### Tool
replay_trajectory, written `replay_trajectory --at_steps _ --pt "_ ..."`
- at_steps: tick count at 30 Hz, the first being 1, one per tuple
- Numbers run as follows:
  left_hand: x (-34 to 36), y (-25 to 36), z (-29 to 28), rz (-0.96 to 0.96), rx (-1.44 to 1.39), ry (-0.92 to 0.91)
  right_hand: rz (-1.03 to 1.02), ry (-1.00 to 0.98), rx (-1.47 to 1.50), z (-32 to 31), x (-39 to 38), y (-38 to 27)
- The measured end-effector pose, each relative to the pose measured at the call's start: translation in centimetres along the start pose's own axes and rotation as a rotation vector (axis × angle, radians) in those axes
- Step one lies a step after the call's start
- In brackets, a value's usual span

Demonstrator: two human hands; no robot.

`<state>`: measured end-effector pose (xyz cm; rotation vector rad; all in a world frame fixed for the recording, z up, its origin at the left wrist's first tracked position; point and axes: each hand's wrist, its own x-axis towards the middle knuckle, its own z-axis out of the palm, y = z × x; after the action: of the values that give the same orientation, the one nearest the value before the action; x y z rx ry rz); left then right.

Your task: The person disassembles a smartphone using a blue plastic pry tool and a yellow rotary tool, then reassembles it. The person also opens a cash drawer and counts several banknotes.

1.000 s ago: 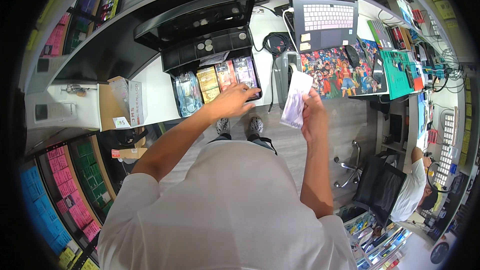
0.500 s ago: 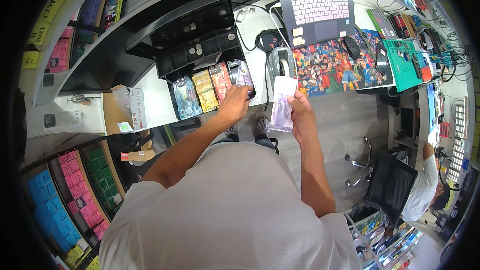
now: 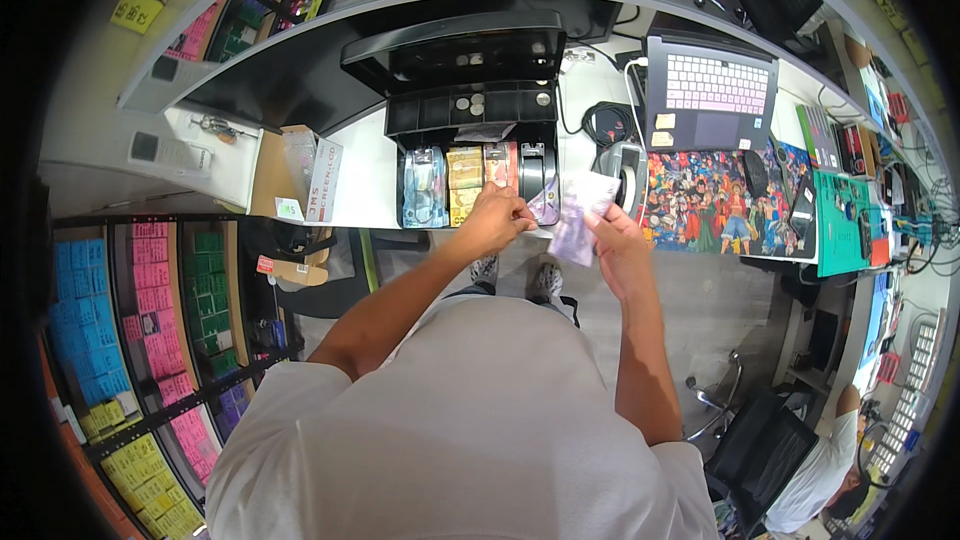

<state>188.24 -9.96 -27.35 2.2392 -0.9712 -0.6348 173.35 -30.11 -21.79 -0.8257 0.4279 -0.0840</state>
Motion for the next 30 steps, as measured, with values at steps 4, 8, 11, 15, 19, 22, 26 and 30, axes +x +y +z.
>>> replay_trajectory --at_steps 4,8,11,15,19,22,26,30 --pt "-0.2 -0.3 -3.8 0.020 -0.110 0.057 0.027 -0.210 -0.530 2.0 2.9 0.1" --pt "-1.0 -1.6 -3.5 0.126 -0.093 -0.082 0.037 -0.130 -0.523 2.5 5.5 0.4" --pt "-2.0 -2.3 -0.2 0.223 0.021 -0.081 -0.089 -0.027 -0.440 1.3 5.6 0.1" --pt "-1.7 -2.7 0.8 0.168 -0.061 0.046 -0.144 0.062 -0.408 0.5 4.5 -0.6" --pt "-1.8 -0.9 -3.6 0.115 -0.247 0.112 0.023 0.051 -0.587 1.6 2.6 -1.3" --pt "-0.7 0.8 -7.5 0.108 -0.351 -0.039 -0.428 -0.338 -1.132 3.5 3.0 -1.5" --pt "2.4 -0.7 -9.6 0.155 -0.916 -0.011 -0.057 -0.087 -1.083 5.9 4.1 -0.7" --pt "2.3 -7.4 -9.4 -0.250 -0.002 0.272 -0.109 0.060 -0.458 6.3 3.0 -0.3"
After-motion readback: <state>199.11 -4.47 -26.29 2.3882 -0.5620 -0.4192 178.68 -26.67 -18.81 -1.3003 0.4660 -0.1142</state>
